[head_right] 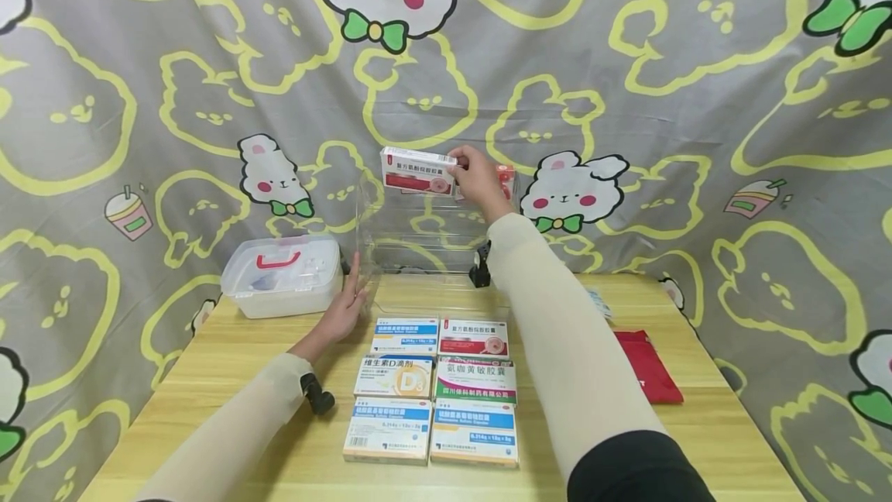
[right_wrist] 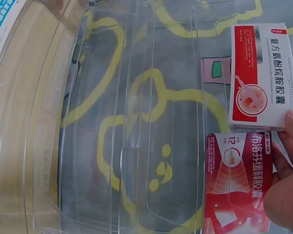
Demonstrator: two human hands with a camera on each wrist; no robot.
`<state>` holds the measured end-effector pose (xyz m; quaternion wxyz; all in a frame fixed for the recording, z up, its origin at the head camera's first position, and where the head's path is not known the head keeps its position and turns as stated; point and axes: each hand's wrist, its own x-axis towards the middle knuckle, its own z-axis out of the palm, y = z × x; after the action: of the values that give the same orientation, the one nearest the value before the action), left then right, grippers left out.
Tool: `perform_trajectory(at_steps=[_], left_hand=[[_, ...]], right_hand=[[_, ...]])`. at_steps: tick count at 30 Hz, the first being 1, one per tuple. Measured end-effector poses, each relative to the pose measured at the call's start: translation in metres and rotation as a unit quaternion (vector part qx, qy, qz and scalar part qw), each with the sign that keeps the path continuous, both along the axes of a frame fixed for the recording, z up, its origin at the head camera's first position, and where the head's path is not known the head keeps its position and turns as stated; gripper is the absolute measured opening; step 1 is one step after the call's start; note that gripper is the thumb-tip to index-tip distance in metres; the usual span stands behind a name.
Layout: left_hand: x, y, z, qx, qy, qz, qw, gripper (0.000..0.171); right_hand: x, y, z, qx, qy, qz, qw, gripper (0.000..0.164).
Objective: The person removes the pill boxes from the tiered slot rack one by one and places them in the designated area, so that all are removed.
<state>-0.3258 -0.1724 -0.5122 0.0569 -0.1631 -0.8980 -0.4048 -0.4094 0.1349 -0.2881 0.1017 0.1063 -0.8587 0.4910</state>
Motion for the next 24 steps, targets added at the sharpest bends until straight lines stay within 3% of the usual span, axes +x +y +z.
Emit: perform_trajectory(at_steps=[9, 24], left_hand=[[0.000, 0.001, 0.000, 0.000, -0.001, -0.001, 1.0000, 0.078], [-0.001, 0.001, -0.002, 0.001, 0.005, 0.006, 1.0000, 0.076]], right_hand=[[0.000, 0.002, 0.002, -0.030, 0.015, 0.001, 0.999, 0.027], [0.011, -0.002, 0.015, -0.021, 0.026, 0.000, 0.999, 0.026]])
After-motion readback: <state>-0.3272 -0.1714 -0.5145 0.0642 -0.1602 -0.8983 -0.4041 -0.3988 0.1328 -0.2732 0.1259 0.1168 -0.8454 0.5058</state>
